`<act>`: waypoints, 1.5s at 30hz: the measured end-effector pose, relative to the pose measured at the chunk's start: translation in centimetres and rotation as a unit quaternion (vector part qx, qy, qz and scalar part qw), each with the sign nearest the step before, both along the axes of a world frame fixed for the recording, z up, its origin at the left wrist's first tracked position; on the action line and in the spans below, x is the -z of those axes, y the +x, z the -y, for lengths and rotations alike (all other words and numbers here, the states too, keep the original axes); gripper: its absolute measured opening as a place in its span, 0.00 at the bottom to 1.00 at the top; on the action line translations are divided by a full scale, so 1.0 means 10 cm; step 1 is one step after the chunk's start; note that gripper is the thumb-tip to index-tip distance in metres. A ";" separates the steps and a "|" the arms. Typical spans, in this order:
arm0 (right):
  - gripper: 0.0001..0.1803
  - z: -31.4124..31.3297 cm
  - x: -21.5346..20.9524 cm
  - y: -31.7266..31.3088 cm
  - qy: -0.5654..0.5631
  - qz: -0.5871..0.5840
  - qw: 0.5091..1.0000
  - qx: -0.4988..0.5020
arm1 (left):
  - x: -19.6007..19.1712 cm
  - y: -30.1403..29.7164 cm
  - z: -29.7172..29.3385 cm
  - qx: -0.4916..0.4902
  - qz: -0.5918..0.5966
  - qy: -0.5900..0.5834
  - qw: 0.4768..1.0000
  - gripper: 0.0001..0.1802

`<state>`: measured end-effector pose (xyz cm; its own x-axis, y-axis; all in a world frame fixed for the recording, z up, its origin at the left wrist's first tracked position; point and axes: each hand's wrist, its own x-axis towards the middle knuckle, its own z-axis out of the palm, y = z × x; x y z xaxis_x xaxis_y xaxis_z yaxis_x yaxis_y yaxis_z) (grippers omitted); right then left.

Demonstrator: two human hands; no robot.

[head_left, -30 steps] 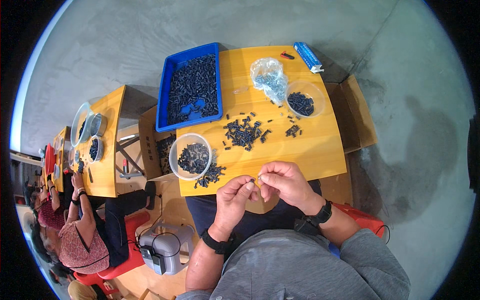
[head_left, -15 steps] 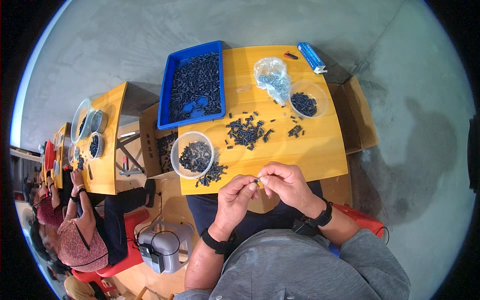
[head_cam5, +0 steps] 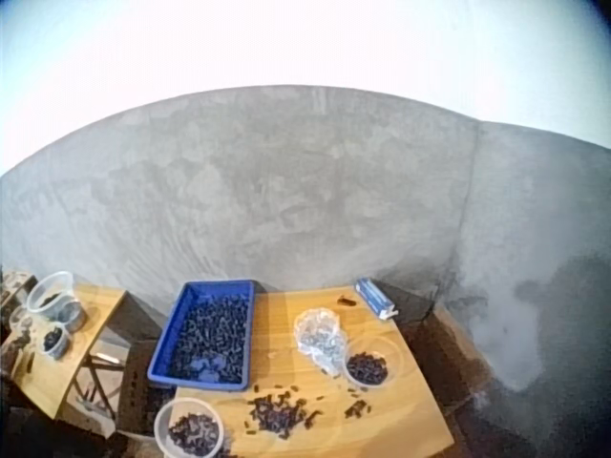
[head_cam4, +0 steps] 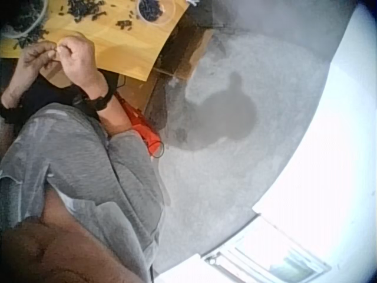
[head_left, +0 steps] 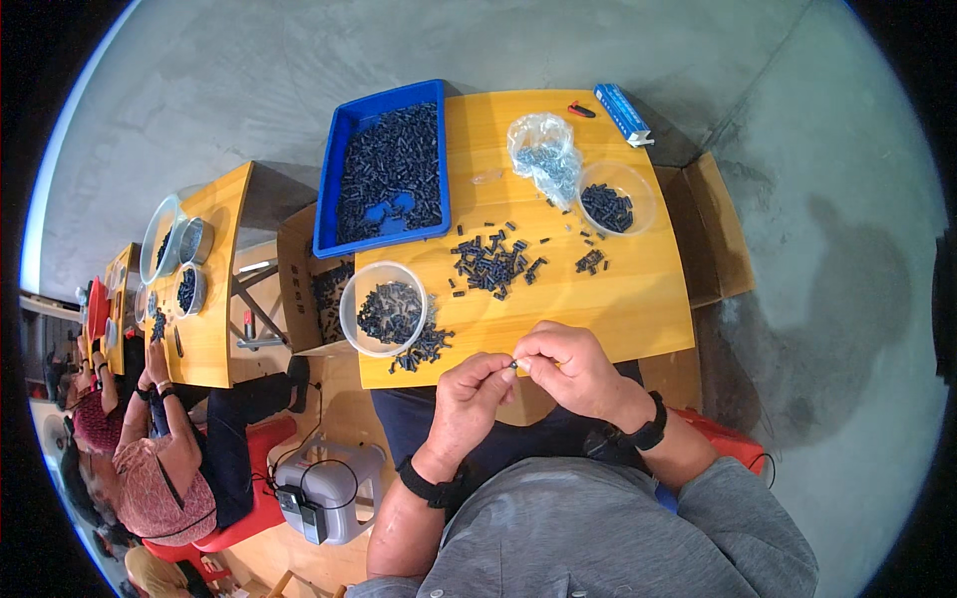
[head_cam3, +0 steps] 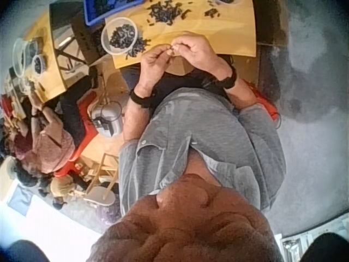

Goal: Sorting and assembling small black rubber or plastic components at a workstation.

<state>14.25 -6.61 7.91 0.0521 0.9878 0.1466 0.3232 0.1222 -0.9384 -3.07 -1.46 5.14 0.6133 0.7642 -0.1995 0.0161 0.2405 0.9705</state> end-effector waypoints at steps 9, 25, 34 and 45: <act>0.03 -0.05 -0.09 0.07 0.012 0.091 0.994 -0.063 | -0.04 -0.01 -0.02 0.018 -0.026 -0.049 0.998 0.08; 0.05 0.00 0.02 -0.01 -0.013 -0.003 1.000 0.013 | -0.04 -0.01 -0.06 0.011 -0.016 -0.067 0.998 0.07; 0.03 -0.04 -0.02 0.04 0.073 0.037 0.996 -0.031 | -0.06 0.01 -0.07 0.014 0.001 -0.082 0.997 0.06; 0.04 -0.02 -0.05 0.06 0.091 0.034 0.995 -0.026 | -0.09 0.04 -0.07 0.008 0.029 -0.095 0.995 0.06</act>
<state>14.85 -6.44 8.41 -0.0143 0.9460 0.3238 0.3737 0.3054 -0.8758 -2.65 -0.77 6.06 0.6396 0.7066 -0.3027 -0.0338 0.4192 0.9073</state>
